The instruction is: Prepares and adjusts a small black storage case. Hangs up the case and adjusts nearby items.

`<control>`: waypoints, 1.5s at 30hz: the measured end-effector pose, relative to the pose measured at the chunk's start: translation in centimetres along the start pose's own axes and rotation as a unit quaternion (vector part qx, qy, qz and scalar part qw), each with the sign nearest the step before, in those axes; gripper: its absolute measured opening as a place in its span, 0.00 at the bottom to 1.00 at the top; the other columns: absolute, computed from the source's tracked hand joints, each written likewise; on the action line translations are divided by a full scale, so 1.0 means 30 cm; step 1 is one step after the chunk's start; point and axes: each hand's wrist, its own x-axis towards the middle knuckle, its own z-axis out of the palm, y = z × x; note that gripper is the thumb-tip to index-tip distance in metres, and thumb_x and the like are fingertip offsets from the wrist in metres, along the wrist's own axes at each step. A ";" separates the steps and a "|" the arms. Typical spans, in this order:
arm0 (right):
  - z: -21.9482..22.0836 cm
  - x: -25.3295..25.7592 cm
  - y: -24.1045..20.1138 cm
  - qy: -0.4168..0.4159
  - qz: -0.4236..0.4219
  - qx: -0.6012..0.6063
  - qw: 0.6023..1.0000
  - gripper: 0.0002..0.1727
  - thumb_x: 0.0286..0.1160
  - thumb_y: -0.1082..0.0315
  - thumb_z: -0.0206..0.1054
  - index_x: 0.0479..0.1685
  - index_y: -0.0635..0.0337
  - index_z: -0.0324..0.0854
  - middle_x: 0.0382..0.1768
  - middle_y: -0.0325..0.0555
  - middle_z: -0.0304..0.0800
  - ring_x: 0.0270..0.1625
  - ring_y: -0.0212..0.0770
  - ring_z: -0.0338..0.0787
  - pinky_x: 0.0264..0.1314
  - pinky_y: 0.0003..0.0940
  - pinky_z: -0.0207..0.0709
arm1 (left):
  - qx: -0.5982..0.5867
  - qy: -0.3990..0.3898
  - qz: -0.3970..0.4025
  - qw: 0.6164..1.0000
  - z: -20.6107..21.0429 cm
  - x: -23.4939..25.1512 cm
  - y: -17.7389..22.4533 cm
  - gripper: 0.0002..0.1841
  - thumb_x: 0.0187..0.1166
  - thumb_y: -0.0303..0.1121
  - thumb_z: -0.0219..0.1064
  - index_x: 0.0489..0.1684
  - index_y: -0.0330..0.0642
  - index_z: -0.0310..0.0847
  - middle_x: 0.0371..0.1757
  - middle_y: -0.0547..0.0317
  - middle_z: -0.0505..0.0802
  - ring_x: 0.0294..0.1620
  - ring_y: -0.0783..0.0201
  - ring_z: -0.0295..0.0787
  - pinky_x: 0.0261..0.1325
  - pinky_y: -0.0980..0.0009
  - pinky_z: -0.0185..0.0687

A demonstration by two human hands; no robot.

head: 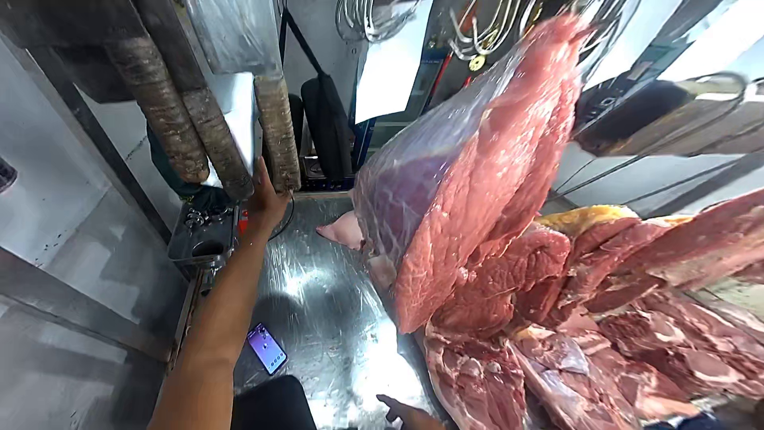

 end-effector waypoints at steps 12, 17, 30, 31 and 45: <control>0.183 -0.024 0.008 -0.103 0.015 -0.061 0.993 0.32 0.86 0.51 0.60 0.89 0.42 0.65 0.65 0.48 0.90 0.57 0.49 0.93 0.66 0.56 0.84 | -0.029 -0.195 -0.326 0.925 -0.211 -1.182 -0.860 0.26 0.85 0.43 0.65 0.79 0.41 0.75 0.58 0.43 0.93 0.50 0.50 0.95 0.58 0.47 0.90; 0.209 0.018 -0.052 -0.160 -0.008 -0.115 0.980 0.32 0.87 0.51 0.59 0.90 0.44 0.64 0.67 0.50 0.88 0.60 0.51 0.92 0.69 0.58 0.81 | 0.090 -0.284 -0.408 0.863 -0.342 -1.467 -1.001 0.25 0.86 0.43 0.62 0.74 0.36 0.79 0.63 0.36 0.90 0.64 0.40 0.88 0.70 0.37 0.78; 0.443 0.296 0.125 -0.077 0.311 0.324 0.890 0.27 0.95 0.50 0.47 0.66 0.65 0.79 0.45 0.52 0.92 0.36 0.43 0.91 0.40 0.40 0.86 | -0.020 -0.286 -0.240 0.927 -0.106 -1.439 -0.803 0.20 0.87 0.38 0.61 0.72 0.39 0.81 0.54 0.47 0.94 0.55 0.53 0.93 0.65 0.47 0.86; 0.480 0.308 0.150 -0.044 0.352 0.388 0.851 0.30 0.94 0.46 0.46 0.67 0.66 0.77 0.44 0.53 0.91 0.36 0.44 0.90 0.39 0.40 0.85 | -0.033 -0.318 -0.203 0.926 -0.077 -1.403 -0.758 0.21 0.86 0.40 0.61 0.73 0.39 0.80 0.54 0.48 0.94 0.56 0.53 0.93 0.66 0.48 0.86; 0.604 0.380 0.180 0.098 0.357 0.490 0.789 0.25 0.89 0.50 0.58 0.61 0.66 0.80 0.37 0.54 0.89 0.29 0.44 0.88 0.32 0.41 0.86 | 0.163 -0.678 0.178 0.694 0.507 -1.486 -0.416 0.28 0.76 0.51 0.70 0.62 0.34 0.85 0.63 0.40 0.91 0.76 0.36 0.78 0.89 0.28 0.36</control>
